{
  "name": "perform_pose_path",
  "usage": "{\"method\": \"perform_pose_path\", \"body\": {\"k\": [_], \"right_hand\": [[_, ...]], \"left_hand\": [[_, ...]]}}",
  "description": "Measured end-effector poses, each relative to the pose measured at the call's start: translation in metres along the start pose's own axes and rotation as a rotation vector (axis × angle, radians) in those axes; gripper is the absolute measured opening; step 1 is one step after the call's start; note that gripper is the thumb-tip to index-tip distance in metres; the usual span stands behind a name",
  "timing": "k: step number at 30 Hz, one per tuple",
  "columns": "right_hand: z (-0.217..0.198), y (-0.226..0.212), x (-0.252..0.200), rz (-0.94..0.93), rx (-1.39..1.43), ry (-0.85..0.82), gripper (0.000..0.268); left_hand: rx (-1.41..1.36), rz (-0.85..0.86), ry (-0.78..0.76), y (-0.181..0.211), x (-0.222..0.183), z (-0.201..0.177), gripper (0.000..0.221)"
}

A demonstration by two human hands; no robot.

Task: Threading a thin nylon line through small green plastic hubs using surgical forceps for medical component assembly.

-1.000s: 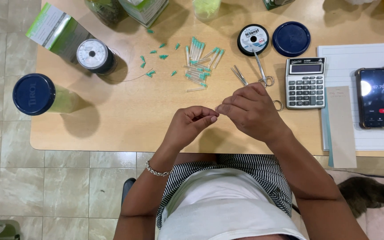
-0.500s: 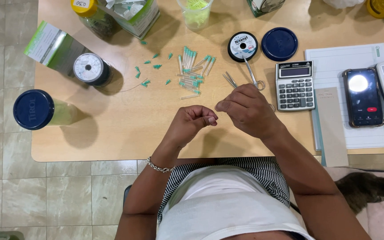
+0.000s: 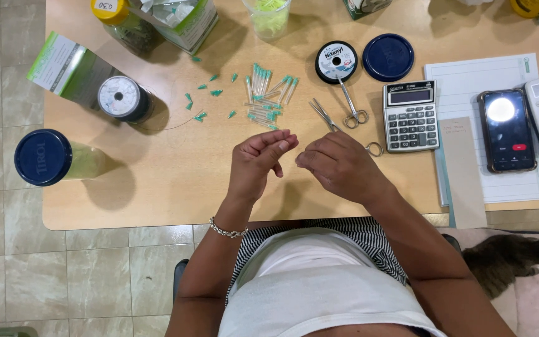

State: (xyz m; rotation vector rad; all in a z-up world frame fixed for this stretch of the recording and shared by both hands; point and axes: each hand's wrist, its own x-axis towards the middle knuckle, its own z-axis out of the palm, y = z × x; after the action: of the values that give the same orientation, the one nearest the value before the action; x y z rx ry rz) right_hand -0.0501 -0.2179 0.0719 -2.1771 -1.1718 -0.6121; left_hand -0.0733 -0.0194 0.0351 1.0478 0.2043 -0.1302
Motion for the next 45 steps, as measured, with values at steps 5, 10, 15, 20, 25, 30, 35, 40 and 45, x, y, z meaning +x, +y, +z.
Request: {"method": "perform_pose_path", "body": {"k": [5,10,15,20,25,30,35,40,45], "right_hand": [[-0.003,0.000,0.004,0.068,0.005,0.111,0.005],[0.007,-0.003,0.003,0.126,0.013,0.137,0.005],[-0.001,-0.010,0.006,0.033,-0.004,0.068,0.006],[0.013,0.003,-0.005,0.138,0.025,0.106,0.009],[0.013,-0.006,-0.001,0.064,0.003,0.063,0.010],[0.023,0.008,-0.001,0.193,0.147,0.159,0.011],[0.019,-0.009,0.009,0.053,-0.007,0.074,0.014],[0.026,0.004,0.004,0.121,0.011,0.125,0.014],[0.032,-0.009,0.000,0.116,0.066,0.058,0.014]], "left_hand": [[0.125,-0.008,-0.120,-0.013,-0.023,0.006,0.027],[-0.162,-0.041,-0.109,-0.012,-0.030,0.001,0.031],[0.162,0.061,-0.039,-0.029,-0.023,-0.017,0.032],[-0.032,-0.051,-0.083,-0.018,-0.029,-0.007,0.033],[0.094,0.033,-0.027,-0.008,-0.018,-0.015,0.034],[0.022,-0.095,-0.189,-0.009,-0.030,-0.016,0.034],[0.067,0.027,-0.060,-0.016,-0.016,-0.026,0.034],[0.224,-0.013,-0.151,-0.023,-0.030,-0.022,0.029],[-0.002,0.045,0.005,-0.020,-0.019,-0.030,0.037]]}}
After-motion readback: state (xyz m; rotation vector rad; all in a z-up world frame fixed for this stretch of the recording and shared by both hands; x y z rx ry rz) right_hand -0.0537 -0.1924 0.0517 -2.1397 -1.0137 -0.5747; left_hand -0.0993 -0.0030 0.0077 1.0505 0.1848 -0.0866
